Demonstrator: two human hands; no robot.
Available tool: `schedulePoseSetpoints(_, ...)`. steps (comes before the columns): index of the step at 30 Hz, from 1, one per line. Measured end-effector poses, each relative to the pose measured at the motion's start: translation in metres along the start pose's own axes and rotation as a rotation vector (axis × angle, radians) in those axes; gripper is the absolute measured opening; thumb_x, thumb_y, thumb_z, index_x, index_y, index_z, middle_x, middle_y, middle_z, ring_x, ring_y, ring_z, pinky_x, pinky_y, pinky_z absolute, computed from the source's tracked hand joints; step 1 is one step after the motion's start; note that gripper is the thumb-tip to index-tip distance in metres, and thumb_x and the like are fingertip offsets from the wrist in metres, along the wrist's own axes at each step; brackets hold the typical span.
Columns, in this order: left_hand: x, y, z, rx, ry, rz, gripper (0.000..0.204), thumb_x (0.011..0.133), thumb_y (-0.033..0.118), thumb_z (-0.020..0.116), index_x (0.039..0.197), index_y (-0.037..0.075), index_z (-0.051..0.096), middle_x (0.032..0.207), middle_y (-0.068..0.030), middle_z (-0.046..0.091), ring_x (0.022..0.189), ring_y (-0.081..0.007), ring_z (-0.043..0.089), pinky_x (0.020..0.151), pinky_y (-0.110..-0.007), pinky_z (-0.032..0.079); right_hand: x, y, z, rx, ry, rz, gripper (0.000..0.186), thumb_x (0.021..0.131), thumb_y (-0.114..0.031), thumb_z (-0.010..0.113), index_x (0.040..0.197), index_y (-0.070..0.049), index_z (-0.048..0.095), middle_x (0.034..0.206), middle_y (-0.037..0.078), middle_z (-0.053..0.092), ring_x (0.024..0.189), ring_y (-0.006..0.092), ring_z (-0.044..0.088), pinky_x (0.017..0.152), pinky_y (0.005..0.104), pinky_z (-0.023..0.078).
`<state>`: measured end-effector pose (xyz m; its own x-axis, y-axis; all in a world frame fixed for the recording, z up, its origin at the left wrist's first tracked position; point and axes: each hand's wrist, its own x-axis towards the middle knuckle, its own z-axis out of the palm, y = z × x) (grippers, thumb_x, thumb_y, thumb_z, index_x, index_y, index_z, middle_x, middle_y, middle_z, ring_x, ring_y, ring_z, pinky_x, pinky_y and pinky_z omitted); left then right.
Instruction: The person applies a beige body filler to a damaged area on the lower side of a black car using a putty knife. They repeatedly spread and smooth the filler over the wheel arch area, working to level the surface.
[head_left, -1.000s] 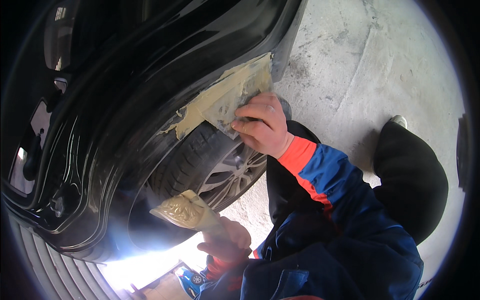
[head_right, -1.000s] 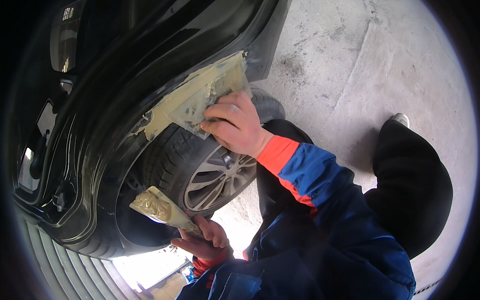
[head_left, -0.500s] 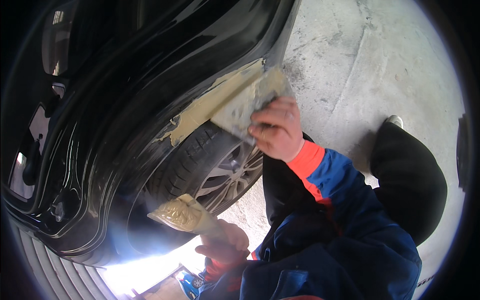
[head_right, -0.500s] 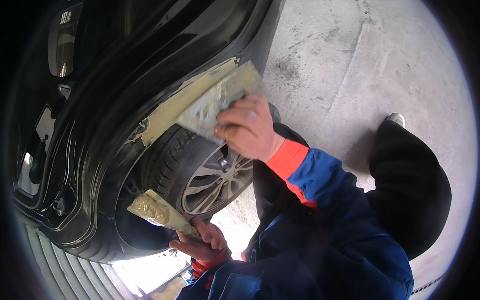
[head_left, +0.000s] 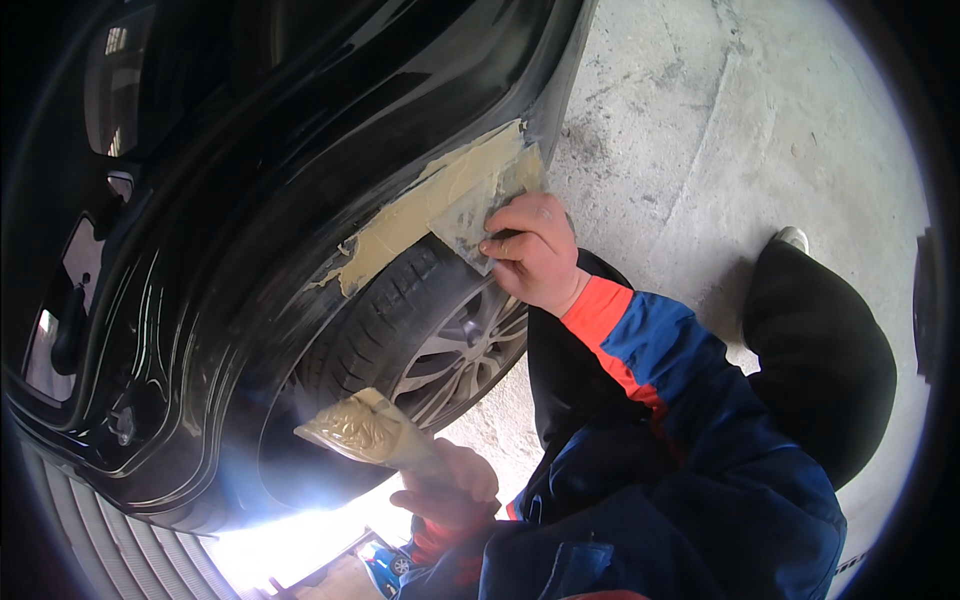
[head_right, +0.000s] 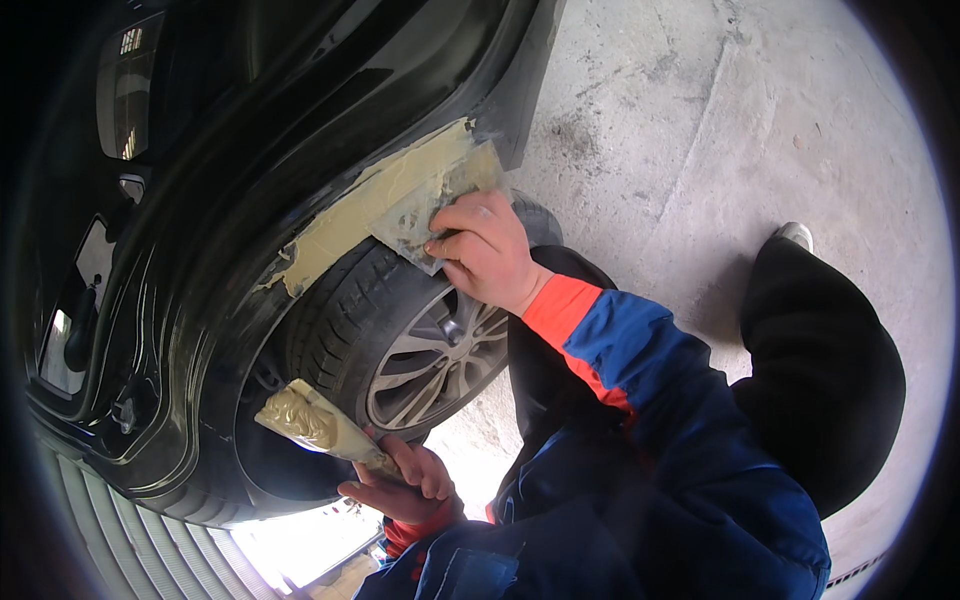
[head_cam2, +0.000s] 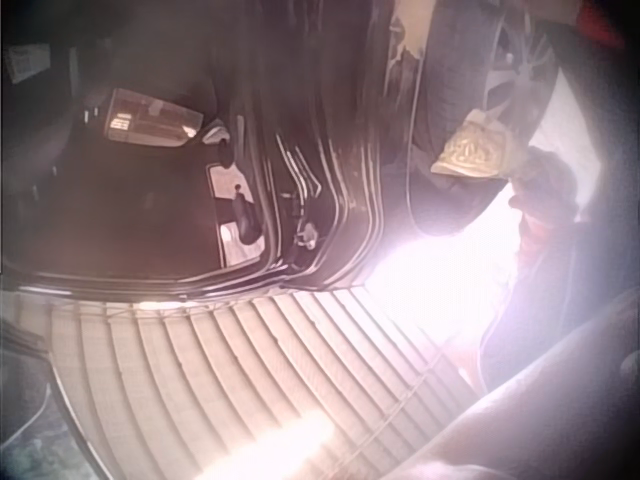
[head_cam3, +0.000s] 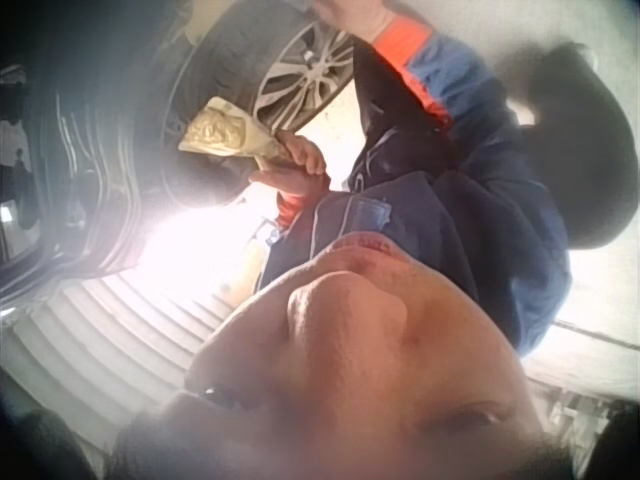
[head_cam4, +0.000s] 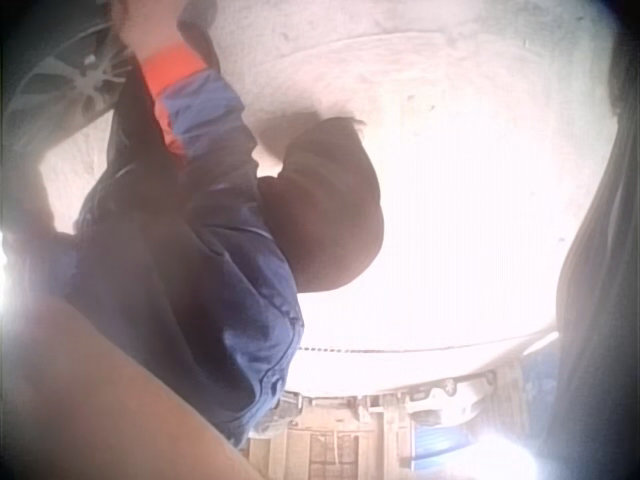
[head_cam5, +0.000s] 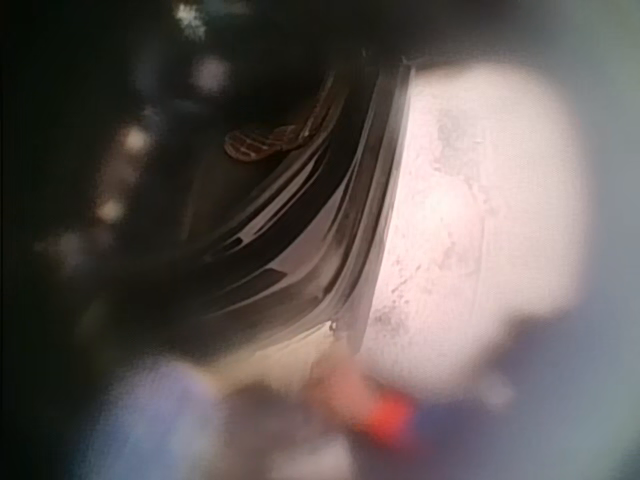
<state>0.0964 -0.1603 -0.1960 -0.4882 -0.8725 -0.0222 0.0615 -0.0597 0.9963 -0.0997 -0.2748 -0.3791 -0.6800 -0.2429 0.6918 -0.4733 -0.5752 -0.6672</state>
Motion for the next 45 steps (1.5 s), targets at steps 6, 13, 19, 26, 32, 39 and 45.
schedulePoseSetpoints(6, -0.002, -0.003, -0.006, -0.044, -0.053, -0.01, 0.084, 0.1, 0.069, 0.029, 0.145, 0.0, 0.04, 0.062, -0.0056, 0.04, 0.036, -0.0147, 0.039, 0.027, -0.028, 0.037, -0.021, -0.003, -0.003, 0.01, -0.11, -0.001, 0.031, 0.063, 0.003, 0.076, 0.088, -0.009, 0.062, 0.103, 0.006, 0.064, 0.086, 0.0297, 0.06, 0.075, 0.0406, 0.049)
schedulePoseSetpoints(13, -0.005, -0.001, -0.015, -0.083, 0.08, -0.025, 0.077, 0.1, 0.067, 0.036, 0.14, 0.001, 0.044, 0.063, -0.0056, 0.041, 0.037, -0.0155, 0.04, 0.028, -0.029, 0.037, 0.0, -0.05, -0.027, 0.067, -0.094, 0.078, 0.033, 0.064, 0.004, 0.072, 0.093, -0.009, 0.066, 0.102, 0.006, 0.066, 0.089, 0.0301, 0.061, 0.079, 0.0412, 0.05)
schedulePoseSetpoints(19, 0.009, 0.011, -0.009, -0.126, -0.072, -0.092, 0.072, 0.098, 0.062, 0.05, 0.124, -0.005, 0.048, 0.06, -0.0071, 0.046, 0.037, -0.0156, 0.041, 0.031, -0.029, 0.034, 0.074, -0.117, -0.044, 0.132, 0.242, 0.436, 0.032, 0.08, 0.012, 0.07, 0.107, -0.003, 0.062, 0.096, 0.009, 0.065, 0.09, 0.0185, 0.062, 0.08, 0.028, 0.049)
schedulePoseSetpoints(26, 0.031, 0.024, 0.016, -0.151, -0.312, -0.303, 0.076, 0.094, 0.06, 0.06, 0.125, -0.008, 0.048, 0.058, -0.0068, 0.048, 0.041, -0.0148, 0.044, 0.039, -0.028, 0.037, 0.157, -0.177, -0.085, 0.419, 0.121, 0.652, 0.021, 0.092, 0.004, 0.068, 0.109, 0.0, 0.056, 0.1, 0.005, 0.067, 0.089, 0.0078, 0.059, 0.083, 0.0231, 0.045)
schedulePoseSetpoints(32, 0.046, 0.019, 0.011, -0.18, -0.585, -0.311, 0.052, 0.103, 0.045, 0.052, 0.124, -0.003, 0.051, 0.068, -0.0087, 0.053, 0.048, -0.014, 0.046, 0.045, -0.026, 0.037, 0.181, -0.217, -0.099, 0.43, -0.098, 0.634, 0.019, 0.091, 0.005, 0.068, 0.098, -0.003, 0.053, 0.09, 0.002, 0.066, 0.08, 0.0054, 0.057, 0.076, 0.0224, 0.044)
schedulePoseSetpoints(39, 0.039, 0.01, -0.002, -0.155, -0.596, -0.351, 0.042, 0.106, 0.036, 0.047, 0.116, -0.004, 0.052, 0.07, -0.0083, 0.053, 0.048, -0.0123, 0.045, 0.044, -0.024, 0.036, 0.201, -0.231, -0.116, 0.051, -0.715, 0.335, 0.019, 0.086, 0.002, 0.076, 0.081, -0.002, 0.058, 0.089, 0.022, 0.075, 0.085, 0.0283, 0.077, 0.068, 0.028, 0.059)
schedulePoseSetpoints(45, 0.038, 0.004, -0.01, -0.104, -0.606, -0.337, 0.032, 0.108, 0.027, 0.044, 0.105, -0.003, 0.054, 0.069, -0.0063, 0.054, 0.048, -0.0102, 0.046, 0.046, -0.024, 0.037, 0.214, -0.226, -0.121, -0.169, -1.034, 0.209, 0.019, 0.082, 0.001, 0.077, 0.078, -0.005, 0.06, 0.08, 0.014, 0.074, 0.069, 0.0264, 0.073, 0.057, 0.0283, 0.055)
